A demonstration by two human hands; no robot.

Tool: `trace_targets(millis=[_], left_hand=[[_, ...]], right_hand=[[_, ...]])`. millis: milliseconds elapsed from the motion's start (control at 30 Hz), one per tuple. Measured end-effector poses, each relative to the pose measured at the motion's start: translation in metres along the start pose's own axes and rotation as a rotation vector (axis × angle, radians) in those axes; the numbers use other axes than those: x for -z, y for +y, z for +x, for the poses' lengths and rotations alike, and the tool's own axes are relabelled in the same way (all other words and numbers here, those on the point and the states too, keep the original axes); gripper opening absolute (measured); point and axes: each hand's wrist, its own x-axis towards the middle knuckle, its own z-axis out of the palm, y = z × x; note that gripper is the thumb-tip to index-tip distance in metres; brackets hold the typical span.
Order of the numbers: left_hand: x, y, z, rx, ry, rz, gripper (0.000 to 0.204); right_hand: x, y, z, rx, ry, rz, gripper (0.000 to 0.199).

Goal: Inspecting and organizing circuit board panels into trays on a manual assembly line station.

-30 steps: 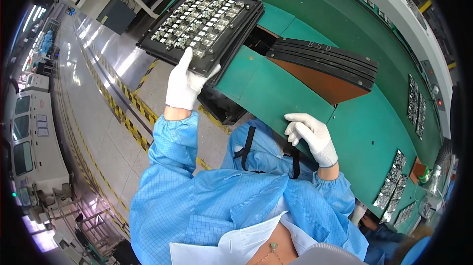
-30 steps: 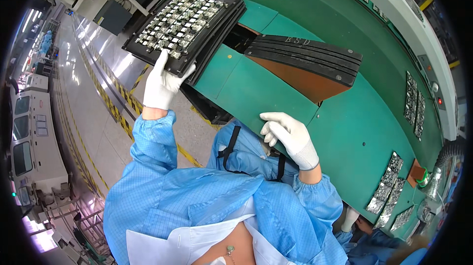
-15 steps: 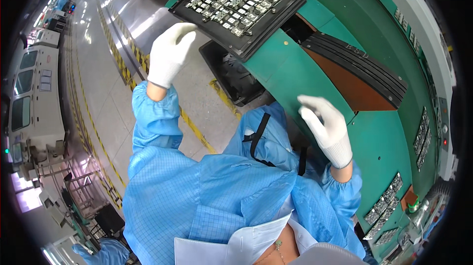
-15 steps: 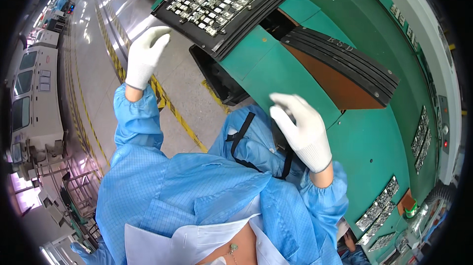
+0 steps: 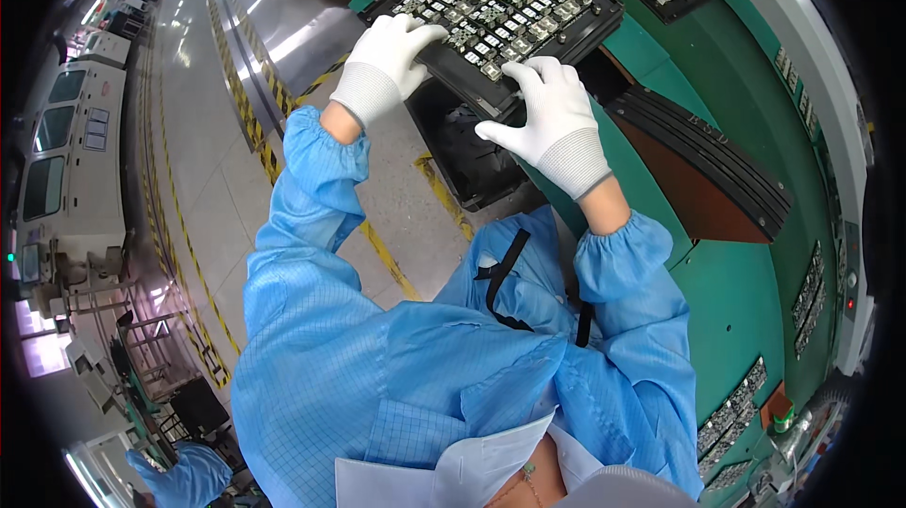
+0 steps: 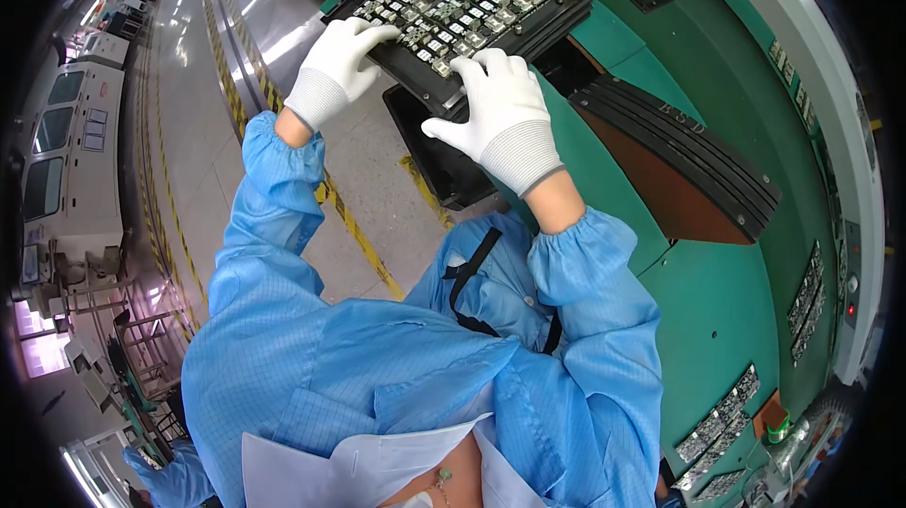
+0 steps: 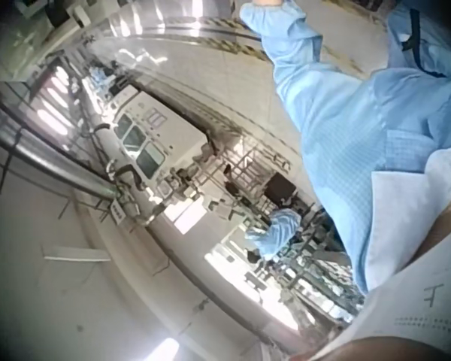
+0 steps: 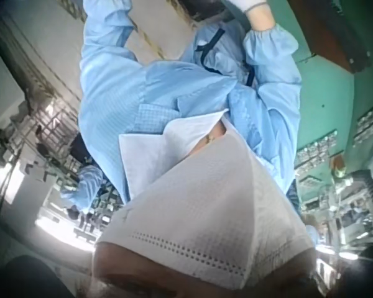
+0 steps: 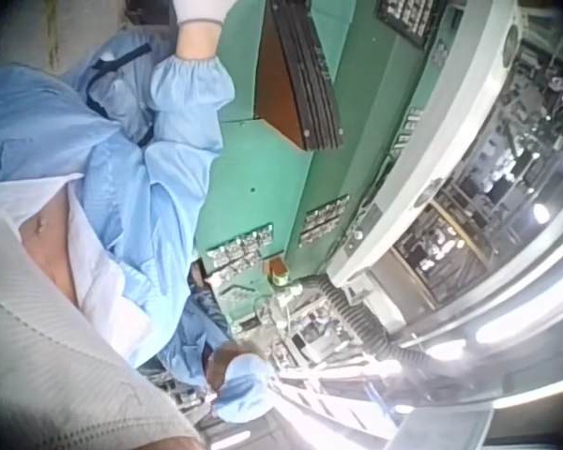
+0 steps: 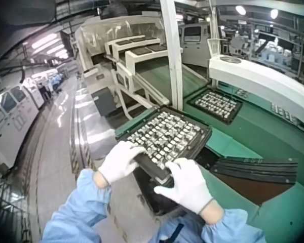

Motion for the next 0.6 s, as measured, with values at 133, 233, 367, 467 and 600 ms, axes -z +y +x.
trace_targets(millis=[133,233,367,467,600], left_hand=[[0.000,-0.003,0.005,-0.009,-0.029,-0.018,0.035],[-0.002,-0.005,0.001,0.015,-0.029,-0.022,0.032],[0.007,-0.018,0.000,-0.019,-0.025,-0.082,0.030],[0.024,-0.042,0.000,0.349,-0.069,-0.652,0.040],[0.010,-0.092,0.005,0.476,0.159,-0.436,0.036]], right_hand=[[-0.006,0.007,0.004,0.008,0.028,0.034,0.065],[-0.003,0.009,0.008,0.025,-0.015,0.061,0.059],[0.003,0.026,0.008,0.088,0.007,0.261,0.049],[0.006,0.049,0.014,0.031,0.217,0.474,0.034],[-0.001,0.086,0.030,-0.020,0.324,0.156,0.034]])
